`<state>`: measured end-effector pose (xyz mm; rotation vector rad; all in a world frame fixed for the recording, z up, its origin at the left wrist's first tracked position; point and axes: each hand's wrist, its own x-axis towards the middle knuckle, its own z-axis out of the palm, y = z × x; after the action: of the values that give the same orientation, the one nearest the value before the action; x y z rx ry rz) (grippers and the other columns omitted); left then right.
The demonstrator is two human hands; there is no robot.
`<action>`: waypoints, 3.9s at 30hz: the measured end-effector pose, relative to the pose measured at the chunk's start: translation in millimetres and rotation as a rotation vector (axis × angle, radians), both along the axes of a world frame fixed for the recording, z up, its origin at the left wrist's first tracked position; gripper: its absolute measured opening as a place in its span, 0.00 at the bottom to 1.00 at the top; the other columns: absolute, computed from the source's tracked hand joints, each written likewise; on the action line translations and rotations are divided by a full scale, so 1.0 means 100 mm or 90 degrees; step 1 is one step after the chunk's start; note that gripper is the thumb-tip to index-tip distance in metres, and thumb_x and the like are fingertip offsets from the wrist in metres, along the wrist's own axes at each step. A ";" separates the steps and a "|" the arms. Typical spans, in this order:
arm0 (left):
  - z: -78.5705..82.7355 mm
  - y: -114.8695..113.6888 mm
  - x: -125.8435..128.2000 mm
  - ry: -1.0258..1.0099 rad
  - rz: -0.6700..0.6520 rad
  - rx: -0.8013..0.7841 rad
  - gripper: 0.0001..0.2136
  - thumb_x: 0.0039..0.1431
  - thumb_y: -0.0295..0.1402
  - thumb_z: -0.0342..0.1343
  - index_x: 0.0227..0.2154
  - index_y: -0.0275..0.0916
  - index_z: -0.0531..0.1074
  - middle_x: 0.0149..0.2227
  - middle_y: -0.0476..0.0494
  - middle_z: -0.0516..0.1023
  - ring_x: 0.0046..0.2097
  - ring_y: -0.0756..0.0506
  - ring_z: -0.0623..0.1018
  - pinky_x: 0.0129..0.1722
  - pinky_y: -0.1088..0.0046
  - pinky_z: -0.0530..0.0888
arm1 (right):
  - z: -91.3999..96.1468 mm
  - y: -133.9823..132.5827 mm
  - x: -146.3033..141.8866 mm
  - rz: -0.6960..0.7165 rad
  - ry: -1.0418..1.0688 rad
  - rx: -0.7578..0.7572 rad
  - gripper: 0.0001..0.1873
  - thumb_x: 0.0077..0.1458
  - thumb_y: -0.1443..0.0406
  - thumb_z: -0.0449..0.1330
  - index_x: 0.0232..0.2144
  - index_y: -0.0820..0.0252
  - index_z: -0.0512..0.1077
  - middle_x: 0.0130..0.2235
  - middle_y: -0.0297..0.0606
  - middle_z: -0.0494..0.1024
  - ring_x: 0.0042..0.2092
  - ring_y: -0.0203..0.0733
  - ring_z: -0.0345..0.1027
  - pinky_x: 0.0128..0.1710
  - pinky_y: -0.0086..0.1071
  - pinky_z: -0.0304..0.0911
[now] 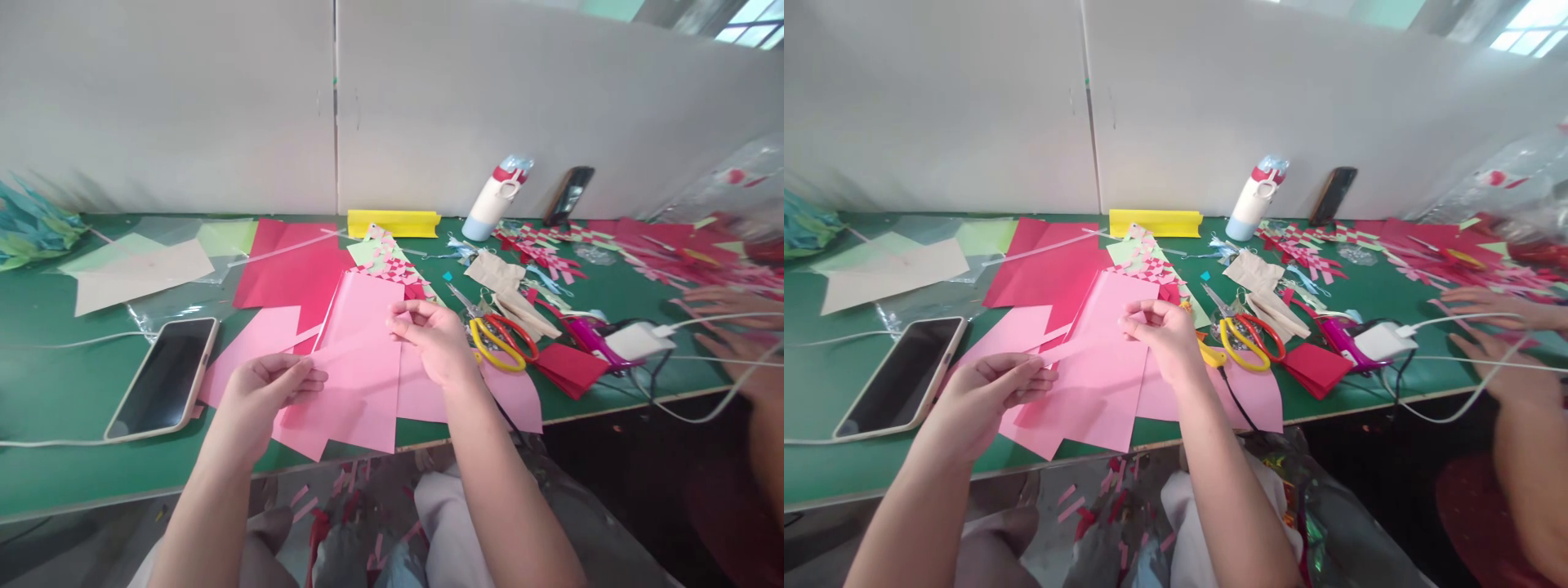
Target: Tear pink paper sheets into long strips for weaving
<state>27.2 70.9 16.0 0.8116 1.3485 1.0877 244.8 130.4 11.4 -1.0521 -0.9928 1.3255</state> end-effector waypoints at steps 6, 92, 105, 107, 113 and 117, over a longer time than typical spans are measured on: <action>0.02 0.01 -0.07 0.019 0.017 -0.011 0.12 0.42 0.37 0.68 0.27 0.33 0.78 0.26 0.41 0.82 0.28 0.49 0.80 0.28 0.80 0.77 | 0.05 0.01 0.07 -0.004 0.021 -0.014 0.17 0.29 0.64 0.73 0.27 0.62 0.76 0.27 0.33 0.76 0.29 0.33 0.69 0.28 0.28 0.71; -0.20 0.02 0.55 0.810 -0.184 0.534 0.13 0.60 0.37 0.50 0.42 0.40 0.76 0.28 0.46 0.80 0.27 0.48 0.78 0.27 0.74 0.70 | 0.08 -0.01 0.30 0.089 -0.567 -0.014 0.15 0.60 0.61 0.51 0.29 0.62 0.74 0.30 0.38 0.79 0.23 0.32 0.68 0.25 0.25 0.60; -0.22 0.20 0.12 0.904 -0.125 0.091 0.16 0.58 0.39 0.44 0.34 0.38 0.75 0.37 0.36 0.79 0.40 0.36 0.76 0.37 0.63 0.69 | -0.10 0.14 0.31 -0.110 -0.831 0.040 0.21 0.49 0.65 0.62 0.47 0.62 0.68 0.40 0.42 0.75 0.45 0.45 0.69 0.40 0.31 0.59; -0.20 0.20 0.12 0.887 -0.126 0.070 0.15 0.58 0.38 0.43 0.33 0.40 0.75 0.35 0.38 0.80 0.37 0.37 0.77 0.32 0.65 0.68 | -0.10 0.14 0.29 -0.100 -0.855 0.051 0.20 0.49 0.66 0.62 0.47 0.61 0.69 0.41 0.42 0.75 0.45 0.44 0.69 0.39 0.31 0.59; -0.13 0.17 0.06 0.868 -0.123 0.065 0.13 0.55 0.38 0.46 0.26 0.42 0.74 0.30 0.42 0.80 0.32 0.39 0.77 0.27 0.69 0.65 | -0.16 0.12 0.28 -0.037 -0.884 0.042 0.06 0.49 0.66 0.62 0.32 0.59 0.76 0.36 0.40 0.77 0.37 0.42 0.70 0.35 0.31 0.60; -0.12 0.13 0.08 0.824 -0.202 0.100 0.12 0.54 0.36 0.48 0.22 0.42 0.73 0.27 0.43 0.79 0.30 0.42 0.76 0.26 0.71 0.64 | -0.16 0.12 0.26 -0.020 -0.906 0.031 0.06 0.50 0.63 0.61 0.25 0.59 0.76 0.33 0.41 0.76 0.35 0.42 0.70 0.32 0.31 0.59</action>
<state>34.9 83.8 3.7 1.9461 2.0465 0.3248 270.5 142.8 -4.9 -1.9879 -1.9605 0.3318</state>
